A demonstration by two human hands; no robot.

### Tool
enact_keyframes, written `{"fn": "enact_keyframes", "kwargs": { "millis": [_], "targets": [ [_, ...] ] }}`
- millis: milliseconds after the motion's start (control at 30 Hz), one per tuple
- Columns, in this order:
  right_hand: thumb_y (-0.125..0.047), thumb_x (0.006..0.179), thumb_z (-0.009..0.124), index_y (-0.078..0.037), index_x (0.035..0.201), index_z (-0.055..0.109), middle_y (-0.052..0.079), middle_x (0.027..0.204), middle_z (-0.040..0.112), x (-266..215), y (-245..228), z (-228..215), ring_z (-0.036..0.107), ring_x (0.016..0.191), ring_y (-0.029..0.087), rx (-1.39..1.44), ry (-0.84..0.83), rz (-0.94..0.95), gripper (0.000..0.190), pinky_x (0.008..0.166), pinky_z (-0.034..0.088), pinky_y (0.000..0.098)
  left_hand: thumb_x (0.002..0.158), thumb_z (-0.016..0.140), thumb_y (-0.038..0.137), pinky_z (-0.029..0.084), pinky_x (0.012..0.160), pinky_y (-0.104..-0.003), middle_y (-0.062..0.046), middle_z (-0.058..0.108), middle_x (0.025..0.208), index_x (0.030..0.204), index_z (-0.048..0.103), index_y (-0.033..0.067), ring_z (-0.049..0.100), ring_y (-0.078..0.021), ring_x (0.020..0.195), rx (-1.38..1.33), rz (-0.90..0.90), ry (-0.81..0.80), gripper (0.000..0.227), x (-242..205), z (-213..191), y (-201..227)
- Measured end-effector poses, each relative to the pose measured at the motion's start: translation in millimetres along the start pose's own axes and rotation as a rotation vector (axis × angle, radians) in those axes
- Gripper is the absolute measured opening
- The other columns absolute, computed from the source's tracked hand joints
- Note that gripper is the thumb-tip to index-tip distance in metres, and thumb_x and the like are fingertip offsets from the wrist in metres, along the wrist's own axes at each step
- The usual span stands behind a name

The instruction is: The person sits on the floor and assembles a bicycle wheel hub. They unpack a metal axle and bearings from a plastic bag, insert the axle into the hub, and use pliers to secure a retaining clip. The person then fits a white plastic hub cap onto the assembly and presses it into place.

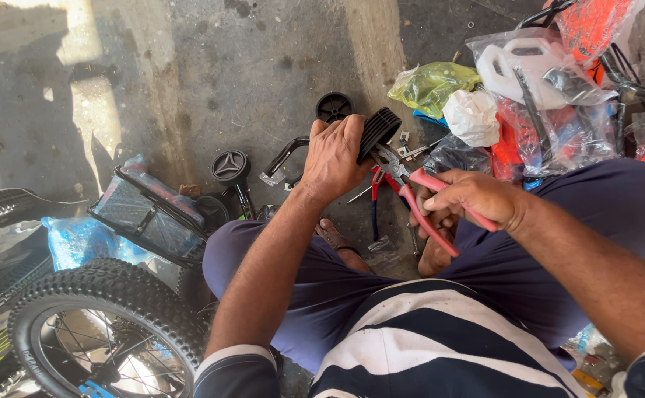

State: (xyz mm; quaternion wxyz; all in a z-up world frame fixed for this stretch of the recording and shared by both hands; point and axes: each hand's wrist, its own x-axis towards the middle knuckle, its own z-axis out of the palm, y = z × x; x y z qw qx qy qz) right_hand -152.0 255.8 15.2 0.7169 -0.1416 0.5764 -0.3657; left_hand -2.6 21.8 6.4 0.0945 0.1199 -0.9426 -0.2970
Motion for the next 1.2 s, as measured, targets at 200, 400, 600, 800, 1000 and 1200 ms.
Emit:
{"fn": "enact_keyframes", "kwargs": {
  "millis": [200, 400, 600, 800, 1000, 1200],
  "targets": [
    [-0.016, 0.085, 0.064, 0.004, 0.115, 0.068, 0.019, 0.114, 0.075, -8.7, 1.3, 1.9, 0.074, 0.105, 0.025, 0.135, -0.104, -0.121, 0.037, 0.097, 0.055, 0.0379, 0.065, 0.089, 0.02, 0.041, 0.09, -0.046, -0.013, 0.072, 0.095, 0.115, 0.052, 0.0062, 0.069, -0.0334, 0.098, -0.092, -0.141, 0.084, 0.064, 7.0, 3.2, -3.7],
    [-0.024, 0.084, 0.07, -0.007, 0.126, 0.07, 0.013, 0.109, 0.074, 57.1, 81.5, -43.0, 0.07, 0.096, 0.02, -0.393, 0.032, 0.076, 0.045, 0.089, 0.054, 0.0372, 0.074, 0.091, 0.04, 0.054, 0.084, -0.035, -0.017, 0.072, 0.099, 0.112, 0.051, 0.0025, 0.07, -0.03, 0.096, -0.447, -0.482, 0.369, 0.067, 10.4, -19.2, -15.7],
    [-0.049, 0.089, 0.071, -0.012, 0.111, 0.073, 0.013, 0.107, 0.072, 193.5, 173.4, -33.0, 0.069, 0.103, 0.031, -1.221, 0.06, 0.224, 0.043, 0.089, 0.052, 0.0471, 0.096, 0.069, 0.051, 0.052, 0.087, -0.028, -0.007, 0.065, 0.103, 0.112, 0.057, 0.0015, 0.057, -0.0137, 0.096, -1.115, -0.473, 0.687, 0.054, 12.6, -22.9, -34.4],
    [-0.049, 0.086, 0.072, -0.01, 0.117, 0.067, 0.019, 0.113, 0.066, 259.6, 121.2, 8.5, 0.064, 0.109, 0.037, -1.46, 0.33, -0.151, 0.05, 0.093, 0.052, 0.0512, 0.104, 0.056, 0.056, 0.049, 0.09, -0.032, -0.008, 0.061, 0.106, 0.114, 0.057, -0.0003, 0.053, -0.0151, 0.1, -1.193, -0.559, 0.785, 0.057, 15.6, -16.5, -49.9],
    [-0.039, 0.077, 0.068, -0.023, 0.121, 0.069, 0.021, 0.124, 0.064, 360.8, 103.7, 11.8, 0.062, 0.112, 0.04, -1.768, 0.64, -1.027, 0.047, 0.092, 0.051, 0.0463, 0.098, 0.045, 0.068, 0.049, 0.089, -0.041, -0.02, 0.066, 0.093, 0.113, 0.055, -0.0004, 0.063, -0.0279, 0.092, -0.955, -0.776, 0.53, 0.071, 16.2, -20.7, -31.1],
    [-0.028, 0.085, 0.068, -0.014, 0.125, 0.066, 0.016, 0.121, 0.066, 363.9, 109.5, 17.8, 0.064, 0.11, 0.032, -1.768, 0.501, -0.703, 0.043, 0.094, 0.051, 0.0421, 0.098, 0.041, 0.068, 0.048, 0.084, -0.038, -0.014, 0.065, 0.088, 0.11, 0.058, 0.0019, 0.062, -0.023, 0.087, -0.988, -0.76, 0.481, 0.069, 19.0, -19.5, -31.5]
  ]
}}
